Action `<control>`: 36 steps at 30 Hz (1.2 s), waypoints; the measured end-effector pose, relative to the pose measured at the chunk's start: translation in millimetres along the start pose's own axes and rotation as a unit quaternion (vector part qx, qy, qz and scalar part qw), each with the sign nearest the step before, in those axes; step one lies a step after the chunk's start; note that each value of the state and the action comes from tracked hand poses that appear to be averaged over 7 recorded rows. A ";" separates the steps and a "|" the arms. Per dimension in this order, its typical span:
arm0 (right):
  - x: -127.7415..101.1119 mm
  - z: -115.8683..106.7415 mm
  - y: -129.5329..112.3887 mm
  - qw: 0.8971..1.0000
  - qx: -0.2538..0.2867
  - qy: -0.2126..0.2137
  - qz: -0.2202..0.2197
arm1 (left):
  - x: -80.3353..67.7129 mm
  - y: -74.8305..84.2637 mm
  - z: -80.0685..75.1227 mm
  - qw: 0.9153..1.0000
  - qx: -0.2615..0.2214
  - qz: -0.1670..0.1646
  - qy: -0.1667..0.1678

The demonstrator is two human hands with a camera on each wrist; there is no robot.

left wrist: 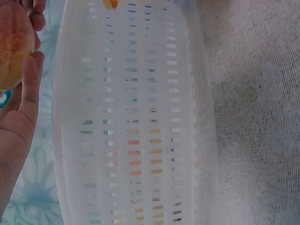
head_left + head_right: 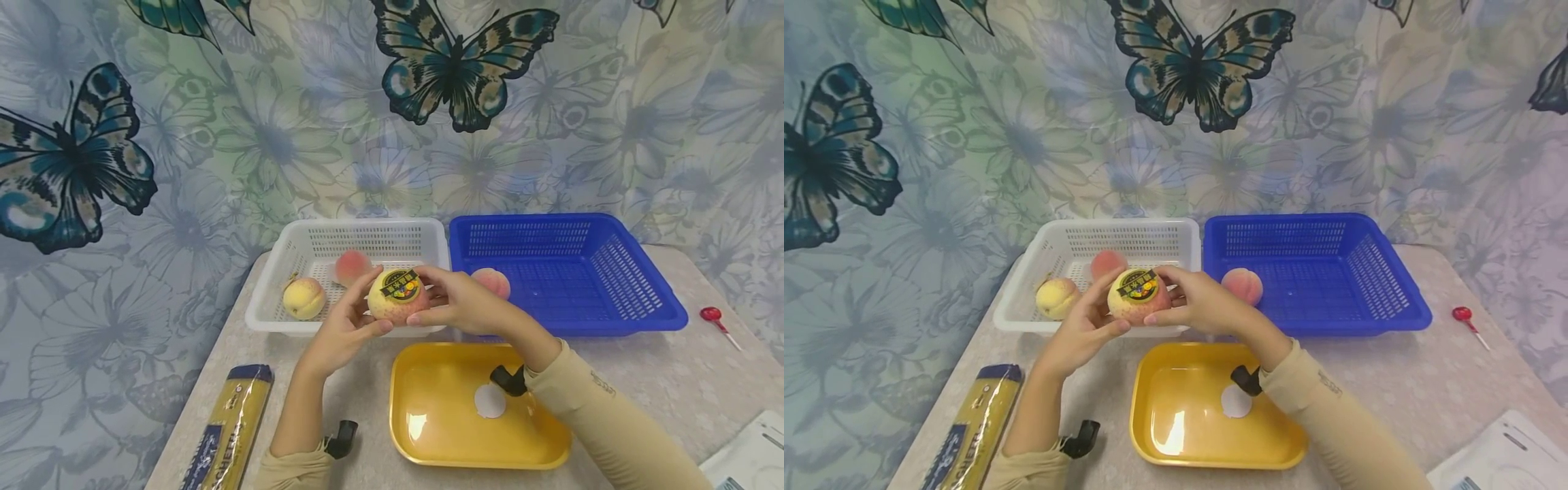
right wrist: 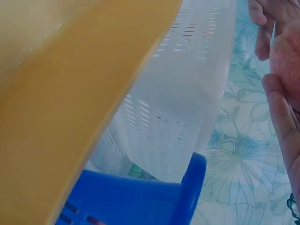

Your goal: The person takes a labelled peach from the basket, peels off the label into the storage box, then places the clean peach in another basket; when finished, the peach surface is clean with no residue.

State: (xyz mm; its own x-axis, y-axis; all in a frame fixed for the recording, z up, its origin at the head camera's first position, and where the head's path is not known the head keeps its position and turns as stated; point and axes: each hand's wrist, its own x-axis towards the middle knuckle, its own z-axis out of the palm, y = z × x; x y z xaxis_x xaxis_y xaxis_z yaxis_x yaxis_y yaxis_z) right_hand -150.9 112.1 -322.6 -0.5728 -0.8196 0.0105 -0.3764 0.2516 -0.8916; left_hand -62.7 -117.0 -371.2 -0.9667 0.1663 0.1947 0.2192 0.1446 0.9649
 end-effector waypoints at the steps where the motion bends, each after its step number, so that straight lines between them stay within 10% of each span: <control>1: -0.6 -0.1 0.2 1.000 -0.005 0.000 -0.001 | -0.4 0.5 0.6 1.000 -0.008 -0.004 -0.002; 15: -12.7 -2.6 2.3 0.998 -0.035 0.047 -0.033 | 0.2 0.5 7.5 0.998 -0.069 0.005 0.003; 25: -13.4 -1.1 -2.3 0.983 -0.076 0.138 -0.090 | 0.5 1.2 11.2 0.999 0.000 0.018 0.036; 36: -13.1 1.5 -5.9 0.986 -0.035 0.147 -0.067 | -0.1 1.4 13.4 0.998 0.043 -0.001 0.050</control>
State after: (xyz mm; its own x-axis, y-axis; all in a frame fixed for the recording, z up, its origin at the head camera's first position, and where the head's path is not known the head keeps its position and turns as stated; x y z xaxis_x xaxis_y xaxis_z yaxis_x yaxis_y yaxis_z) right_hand -140.1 120.6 -318.2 -0.6971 -0.6657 0.2664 -0.5063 0.1939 -0.8403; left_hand -60.5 -103.8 -372.3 -0.9744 0.0679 0.2144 0.2244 0.2295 0.9471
